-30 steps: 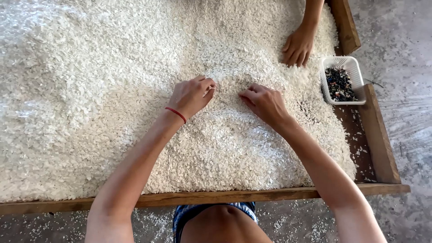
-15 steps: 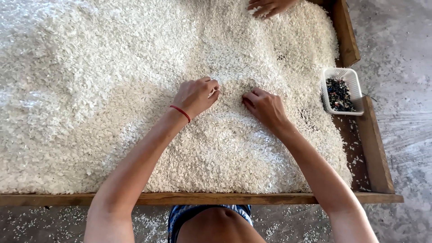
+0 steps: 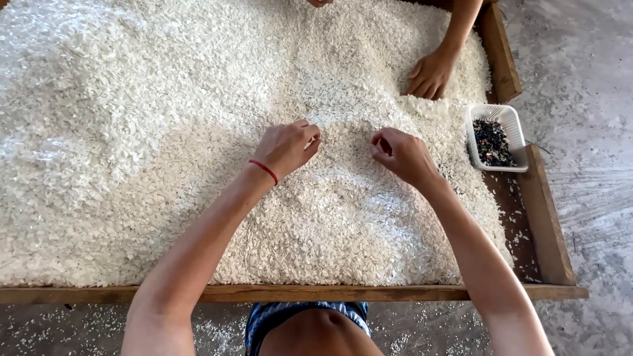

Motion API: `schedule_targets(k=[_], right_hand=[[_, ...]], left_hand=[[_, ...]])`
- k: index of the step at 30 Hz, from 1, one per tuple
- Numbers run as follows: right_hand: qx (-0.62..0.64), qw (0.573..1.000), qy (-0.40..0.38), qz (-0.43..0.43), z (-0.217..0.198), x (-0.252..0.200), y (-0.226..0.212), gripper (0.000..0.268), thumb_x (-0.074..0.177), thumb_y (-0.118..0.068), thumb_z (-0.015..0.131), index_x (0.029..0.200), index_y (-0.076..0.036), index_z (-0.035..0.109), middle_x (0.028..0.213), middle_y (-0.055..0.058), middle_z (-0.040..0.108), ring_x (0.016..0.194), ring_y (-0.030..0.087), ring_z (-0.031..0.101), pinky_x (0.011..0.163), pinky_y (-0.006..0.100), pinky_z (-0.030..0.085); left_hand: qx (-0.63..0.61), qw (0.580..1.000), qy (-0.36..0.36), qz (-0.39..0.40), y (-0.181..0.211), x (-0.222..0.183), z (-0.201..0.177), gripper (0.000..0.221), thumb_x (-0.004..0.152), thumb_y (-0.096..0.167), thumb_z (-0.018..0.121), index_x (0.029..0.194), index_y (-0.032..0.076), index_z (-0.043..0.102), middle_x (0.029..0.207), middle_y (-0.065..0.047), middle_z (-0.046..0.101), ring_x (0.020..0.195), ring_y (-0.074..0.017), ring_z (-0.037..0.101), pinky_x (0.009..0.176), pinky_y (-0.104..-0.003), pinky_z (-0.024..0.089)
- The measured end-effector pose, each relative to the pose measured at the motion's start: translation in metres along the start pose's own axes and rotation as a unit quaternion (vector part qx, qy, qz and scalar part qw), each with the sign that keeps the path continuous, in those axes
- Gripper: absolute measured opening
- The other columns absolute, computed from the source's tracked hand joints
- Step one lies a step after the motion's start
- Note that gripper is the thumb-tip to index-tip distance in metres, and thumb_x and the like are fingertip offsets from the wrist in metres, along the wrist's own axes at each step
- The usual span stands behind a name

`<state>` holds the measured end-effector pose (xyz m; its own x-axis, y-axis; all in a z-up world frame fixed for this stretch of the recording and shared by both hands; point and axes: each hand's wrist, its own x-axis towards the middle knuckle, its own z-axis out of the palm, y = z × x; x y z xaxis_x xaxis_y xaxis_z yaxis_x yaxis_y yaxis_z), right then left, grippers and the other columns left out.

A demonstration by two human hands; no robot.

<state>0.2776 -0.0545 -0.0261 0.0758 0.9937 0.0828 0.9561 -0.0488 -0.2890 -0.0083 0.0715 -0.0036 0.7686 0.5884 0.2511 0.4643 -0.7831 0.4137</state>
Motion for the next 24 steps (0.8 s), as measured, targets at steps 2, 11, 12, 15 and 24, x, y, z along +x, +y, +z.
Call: schedule_targets(k=[2,11,12,15,24], right_hand=[[-0.009,1.0,-0.005,-0.016,-0.011,-0.003,-0.019,0.019,0.096,-0.037,0.067,0.101,-0.018,0.067,0.08,0.001,0.063,0.075,0.021,0.067,0.066,0.036,0.055],[-0.083,0.993,0.008,-0.078,-0.021,-0.01,-0.042,0.015,0.093,-0.035,0.067,0.098,-0.021,0.065,0.082,-0.001,0.066,0.076,0.023,0.069,0.067,0.039,0.057],[-0.086,0.993,0.006,-0.076,-0.021,-0.01,-0.04,0.016,0.094,-0.038,0.066,0.097,-0.022,0.065,0.081,-0.003,0.065,0.075,0.022,0.069,0.067,0.037,0.057],[-0.084,0.994,0.002,-0.073,-0.013,-0.01,-0.033,0.017,0.094,-0.039,0.064,0.099,-0.023,0.064,0.083,-0.002,0.066,0.077,0.023,0.069,0.068,0.04,0.058],[-0.093,0.992,-0.011,-0.081,-0.013,-0.01,-0.029,0.017,0.097,-0.04,0.062,0.097,-0.023,0.066,0.079,-0.005,0.064,0.072,0.018,0.067,0.066,0.035,0.056]], left_hand=[[0.005,1.0,0.0,0.023,-0.003,0.003,0.013,0.015,0.097,0.023,0.059,0.098,0.016,0.072,0.091,-0.006,0.071,0.086,-0.0331,0.073,0.072,-0.045,0.059],[0.159,0.981,0.031,0.108,-0.001,0.0,0.043,0.011,0.095,0.024,0.068,0.103,0.019,0.073,0.101,0.001,0.059,0.103,-0.0172,0.057,0.089,-0.036,0.048],[0.169,0.979,0.037,0.109,-0.004,0.001,0.05,0.012,0.095,0.027,0.068,0.102,0.019,0.072,0.099,0.002,0.058,0.1,-0.0161,0.056,0.088,-0.036,0.047],[0.189,0.975,0.037,0.109,-0.009,0.003,0.06,0.012,0.095,0.027,0.068,0.102,0.018,0.07,0.096,0.003,0.055,0.098,-0.015,0.055,0.087,-0.035,0.046],[-0.012,1.0,0.012,0.015,-0.012,0.005,0.041,0.014,0.098,0.034,0.066,0.094,0.02,0.068,0.09,0.004,0.061,0.095,-0.0187,0.061,0.09,-0.039,0.044]])
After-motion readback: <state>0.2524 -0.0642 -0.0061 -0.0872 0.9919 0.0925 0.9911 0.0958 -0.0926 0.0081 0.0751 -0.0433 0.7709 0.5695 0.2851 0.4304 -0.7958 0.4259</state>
